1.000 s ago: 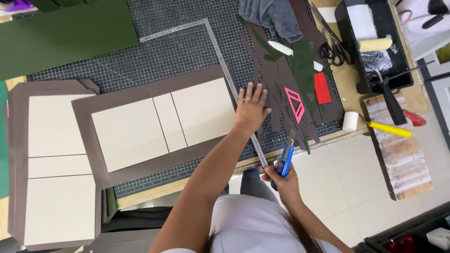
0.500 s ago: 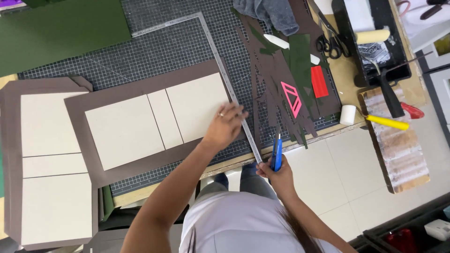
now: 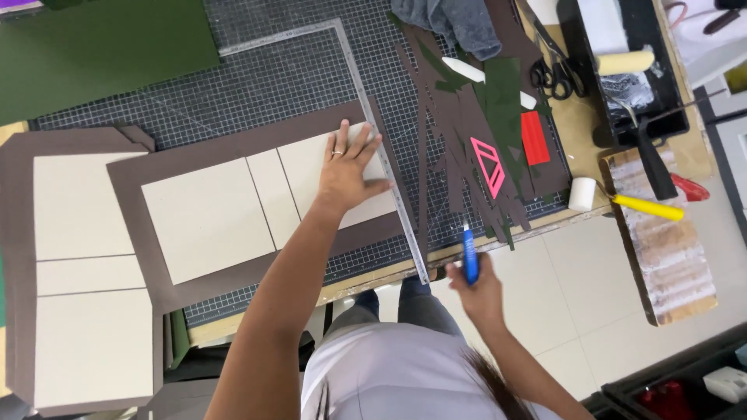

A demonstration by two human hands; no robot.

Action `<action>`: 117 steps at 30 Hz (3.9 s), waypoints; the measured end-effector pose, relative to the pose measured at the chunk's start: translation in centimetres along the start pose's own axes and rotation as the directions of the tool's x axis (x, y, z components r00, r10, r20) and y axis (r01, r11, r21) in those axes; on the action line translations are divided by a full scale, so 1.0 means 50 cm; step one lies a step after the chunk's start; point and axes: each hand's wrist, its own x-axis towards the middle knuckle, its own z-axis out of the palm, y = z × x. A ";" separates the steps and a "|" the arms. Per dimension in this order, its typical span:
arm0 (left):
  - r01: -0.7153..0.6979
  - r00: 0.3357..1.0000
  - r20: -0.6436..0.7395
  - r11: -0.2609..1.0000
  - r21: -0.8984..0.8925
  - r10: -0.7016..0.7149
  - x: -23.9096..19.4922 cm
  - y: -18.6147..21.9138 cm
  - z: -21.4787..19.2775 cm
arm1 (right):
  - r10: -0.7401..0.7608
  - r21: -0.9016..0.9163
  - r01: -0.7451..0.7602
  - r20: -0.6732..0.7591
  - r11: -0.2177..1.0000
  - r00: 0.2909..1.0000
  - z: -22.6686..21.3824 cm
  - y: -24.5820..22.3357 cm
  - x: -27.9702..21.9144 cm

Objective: Trimming the excess edges of cardboard covers using a utility knife and a metal ruler on a cutting mat.

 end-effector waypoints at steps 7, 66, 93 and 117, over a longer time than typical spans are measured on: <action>0.004 0.995 0.095 1.000 -0.006 -0.003 0.008 0.012 0.009 | -0.456 -0.212 0.506 0.245 0.836 0.855 0.047 -0.182 0.016; 0.210 0.969 0.154 0.972 -0.107 -0.192 -0.019 0.030 -0.042 | -0.289 -0.667 0.557 0.479 0.494 0.829 0.067 -0.143 0.025; -0.038 0.159 -0.040 0.034 -0.999 -0.986 -0.637 -0.074 -0.010 | -0.493 -0.583 0.384 -0.033 0.716 0.869 -0.023 -0.098 0.095; -0.163 0.051 0.126 -0.133 -0.978 -0.991 -0.481 -0.255 0.003 | -0.036 -0.612 0.225 0.304 0.759 0.952 -0.008 -0.122 0.064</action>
